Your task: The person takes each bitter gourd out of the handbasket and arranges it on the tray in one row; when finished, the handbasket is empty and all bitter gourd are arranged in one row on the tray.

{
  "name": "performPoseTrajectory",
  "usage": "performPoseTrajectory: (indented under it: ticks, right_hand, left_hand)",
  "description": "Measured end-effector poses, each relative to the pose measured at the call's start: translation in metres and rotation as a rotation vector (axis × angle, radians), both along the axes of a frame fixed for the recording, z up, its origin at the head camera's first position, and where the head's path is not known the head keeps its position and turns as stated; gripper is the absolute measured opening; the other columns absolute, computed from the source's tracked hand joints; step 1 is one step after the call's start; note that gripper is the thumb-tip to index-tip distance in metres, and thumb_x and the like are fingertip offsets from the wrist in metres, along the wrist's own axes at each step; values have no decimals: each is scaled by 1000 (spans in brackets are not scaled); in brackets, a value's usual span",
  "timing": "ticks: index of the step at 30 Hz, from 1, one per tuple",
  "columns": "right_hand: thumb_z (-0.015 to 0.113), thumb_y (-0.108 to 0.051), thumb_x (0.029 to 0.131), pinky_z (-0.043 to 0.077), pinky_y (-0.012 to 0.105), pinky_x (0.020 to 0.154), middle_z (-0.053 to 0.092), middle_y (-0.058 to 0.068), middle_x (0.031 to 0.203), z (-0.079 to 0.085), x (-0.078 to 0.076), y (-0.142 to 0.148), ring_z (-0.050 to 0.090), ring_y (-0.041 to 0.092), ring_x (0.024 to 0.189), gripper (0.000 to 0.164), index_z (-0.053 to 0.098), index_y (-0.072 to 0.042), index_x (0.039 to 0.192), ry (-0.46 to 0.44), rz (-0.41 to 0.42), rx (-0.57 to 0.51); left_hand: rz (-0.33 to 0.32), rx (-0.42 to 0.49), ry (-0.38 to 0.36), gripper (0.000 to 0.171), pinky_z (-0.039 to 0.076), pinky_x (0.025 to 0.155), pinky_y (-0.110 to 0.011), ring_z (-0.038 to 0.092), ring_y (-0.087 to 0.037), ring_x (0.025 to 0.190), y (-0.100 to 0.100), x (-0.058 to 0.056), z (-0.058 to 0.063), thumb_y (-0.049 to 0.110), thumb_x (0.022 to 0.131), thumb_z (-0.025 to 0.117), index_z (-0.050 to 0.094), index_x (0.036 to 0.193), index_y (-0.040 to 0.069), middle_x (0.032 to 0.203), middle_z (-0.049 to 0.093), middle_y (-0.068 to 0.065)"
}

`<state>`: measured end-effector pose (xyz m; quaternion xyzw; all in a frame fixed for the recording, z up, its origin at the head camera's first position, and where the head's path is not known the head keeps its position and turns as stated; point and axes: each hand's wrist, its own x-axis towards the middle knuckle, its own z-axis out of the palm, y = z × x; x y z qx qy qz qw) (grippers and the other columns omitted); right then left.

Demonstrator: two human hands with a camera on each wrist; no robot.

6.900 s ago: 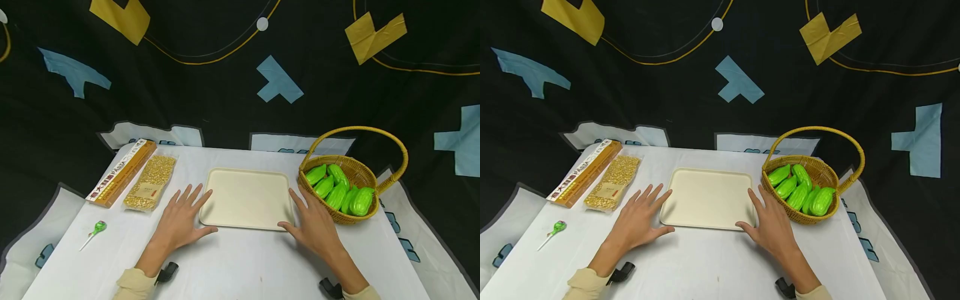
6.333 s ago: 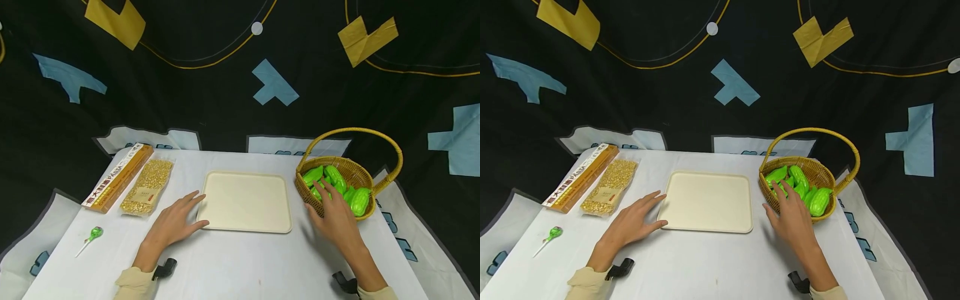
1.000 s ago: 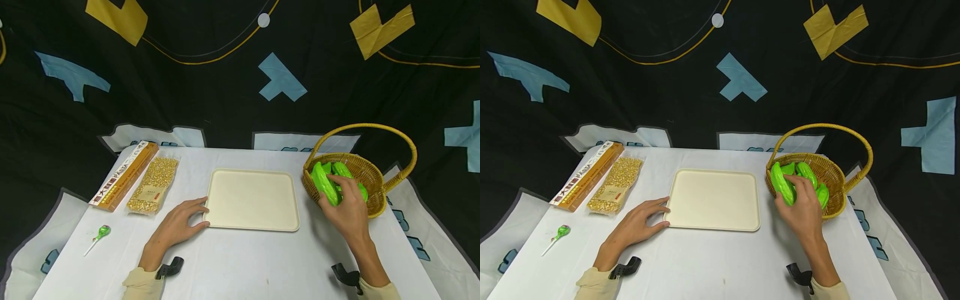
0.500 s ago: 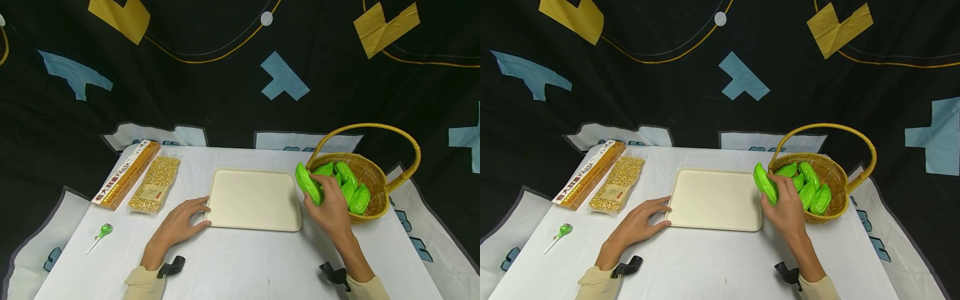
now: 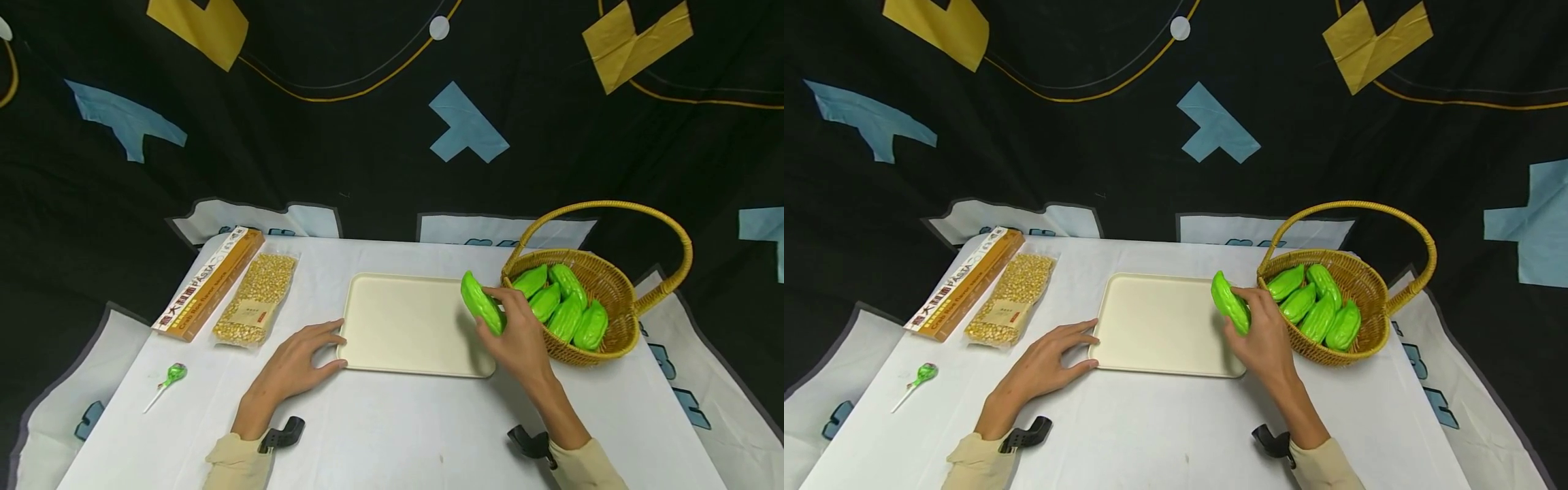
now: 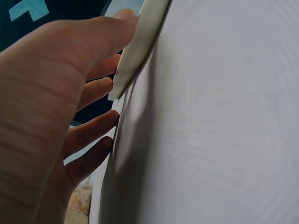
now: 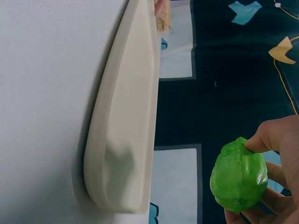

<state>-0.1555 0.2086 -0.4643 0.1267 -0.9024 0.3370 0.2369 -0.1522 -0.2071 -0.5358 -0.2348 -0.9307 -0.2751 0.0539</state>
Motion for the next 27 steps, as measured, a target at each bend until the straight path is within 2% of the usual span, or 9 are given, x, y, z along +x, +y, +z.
performPoseTrajectory:
  ticks: [9,16,23,27]
  right_hand:
    - [86,-7,83,56,45,76,66,19,123,-5,-10,-19,67,34,99,56,68,-2,135,-39,32,6]
    - [86,-12,84,55,43,78,67,18,125,-4,-18,-36,68,35,105,54,69,-5,135,-101,51,-13]
    - [86,-15,86,56,43,78,66,15,128,-8,-26,-51,69,34,109,53,69,-7,136,-147,55,-17]
    - [85,-16,87,56,44,80,66,16,127,-9,-31,-57,69,34,111,52,69,-7,136,-175,56,-18]
  left_hand:
    - [-13,6,31,36,49,115,-53,60,-31,140,1,-1,1,37,89,90,80,119,19,156,61,-2]
    - [-20,3,26,37,49,116,-53,59,-30,141,-1,-1,1,39,90,88,80,120,19,157,60,-1]
    - [-39,16,93,36,52,109,-58,63,-33,137,0,-2,-2,35,88,91,80,118,18,153,64,-5]
    - [-40,11,85,36,52,111,-56,62,-31,137,-1,-1,-1,37,89,90,80,118,19,154,63,-3]
